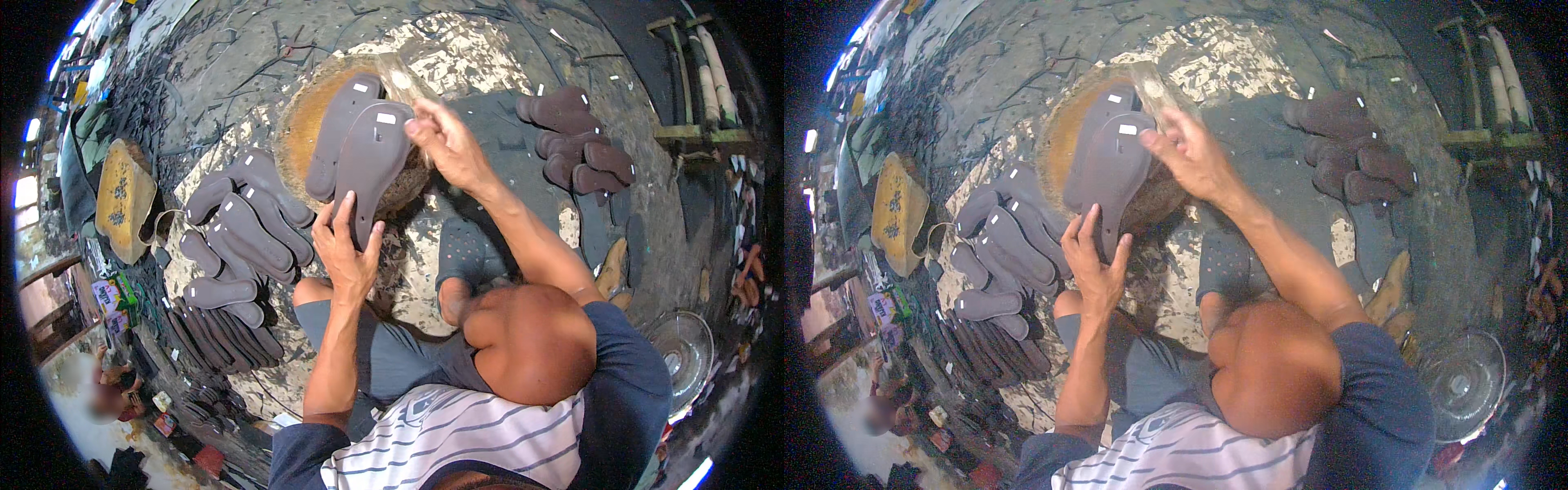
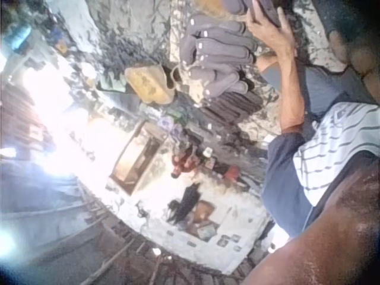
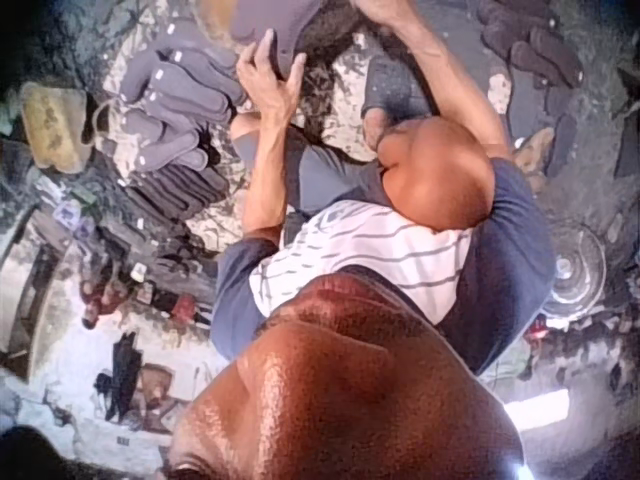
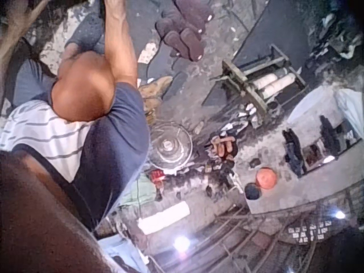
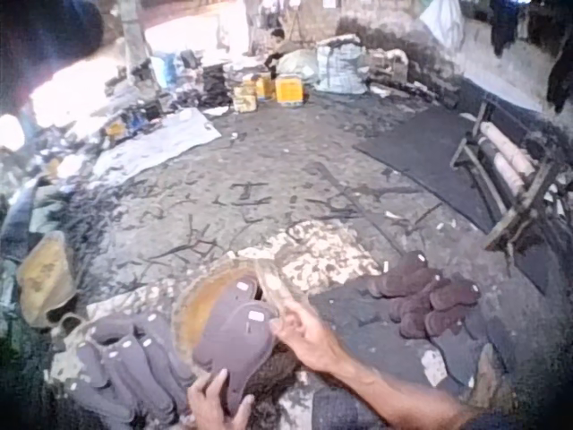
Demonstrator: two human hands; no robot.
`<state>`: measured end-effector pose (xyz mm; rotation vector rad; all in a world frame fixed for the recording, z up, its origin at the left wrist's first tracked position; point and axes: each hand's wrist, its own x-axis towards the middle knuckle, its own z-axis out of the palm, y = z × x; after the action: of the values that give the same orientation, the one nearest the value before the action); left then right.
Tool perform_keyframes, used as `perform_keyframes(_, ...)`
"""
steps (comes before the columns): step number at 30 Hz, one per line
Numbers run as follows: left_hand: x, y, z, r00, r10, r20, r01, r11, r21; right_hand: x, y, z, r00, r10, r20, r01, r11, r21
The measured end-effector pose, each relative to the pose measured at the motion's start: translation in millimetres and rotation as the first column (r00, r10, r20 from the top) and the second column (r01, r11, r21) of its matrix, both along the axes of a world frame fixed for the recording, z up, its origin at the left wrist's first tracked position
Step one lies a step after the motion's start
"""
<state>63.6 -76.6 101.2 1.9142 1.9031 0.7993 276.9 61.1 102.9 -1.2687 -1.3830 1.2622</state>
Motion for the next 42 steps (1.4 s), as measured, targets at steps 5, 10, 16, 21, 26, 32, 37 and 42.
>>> perform_keyframes(5, 14, 14, 11, 0.767, 0.143, 0.626, -0.034, 0.983, -0.183, 4, -16, 23, 0.936, 0.225, -0.269, -0.264, 0.958, -0.115)
perform_keyframes(10, 18, 50, 55, 0.231, 0.423, 0.876, 0.291, 0.829, -0.477, -6, -34, 50, 0.843, 0.172, -0.510, -0.221, 0.974, -0.038)
perform_keyframes(16, 21, 40, 58, 0.010, 0.438, 0.899, 0.275, 0.863, -0.423, 1, -44, 65, 0.920, 0.002, 0.391, -0.245, 0.784, 0.571)
perform_keyframes(21, 20, 38, 65, 0.216, 0.314, 0.924, 0.178, 0.918, -0.354, -1, -49, 69, 0.891, 0.085, 0.446, -0.345, 0.766, 0.543)
perform_keyframes(26, 23, 38, 65, 0.300, 0.220, 0.928, 0.141, 0.952, -0.271, -4, -40, 73, 0.908, 0.117, 0.403, -0.346, 0.750, 0.563)
perform_keyframes(32, 25, 41, 72, 0.526, 0.180, 0.831, 0.085, 0.961, -0.262, -5, -37, 55, 0.908, 0.105, 0.406, -0.337, 0.761, 0.554)
perform_keyframes(37, 20, 40, 65, 0.560, 0.217, 0.800, 0.053, 0.954, -0.296, -13, -41, 58, 0.891, 0.114, 0.440, -0.320, 0.846, 0.428)
perform_keyframes(42, 18, 42, 52, 0.361, 0.263, 0.895, 0.122, 0.938, -0.325, -14, -31, 47, 0.951, 0.085, 0.297, -0.208, 0.888, 0.411)
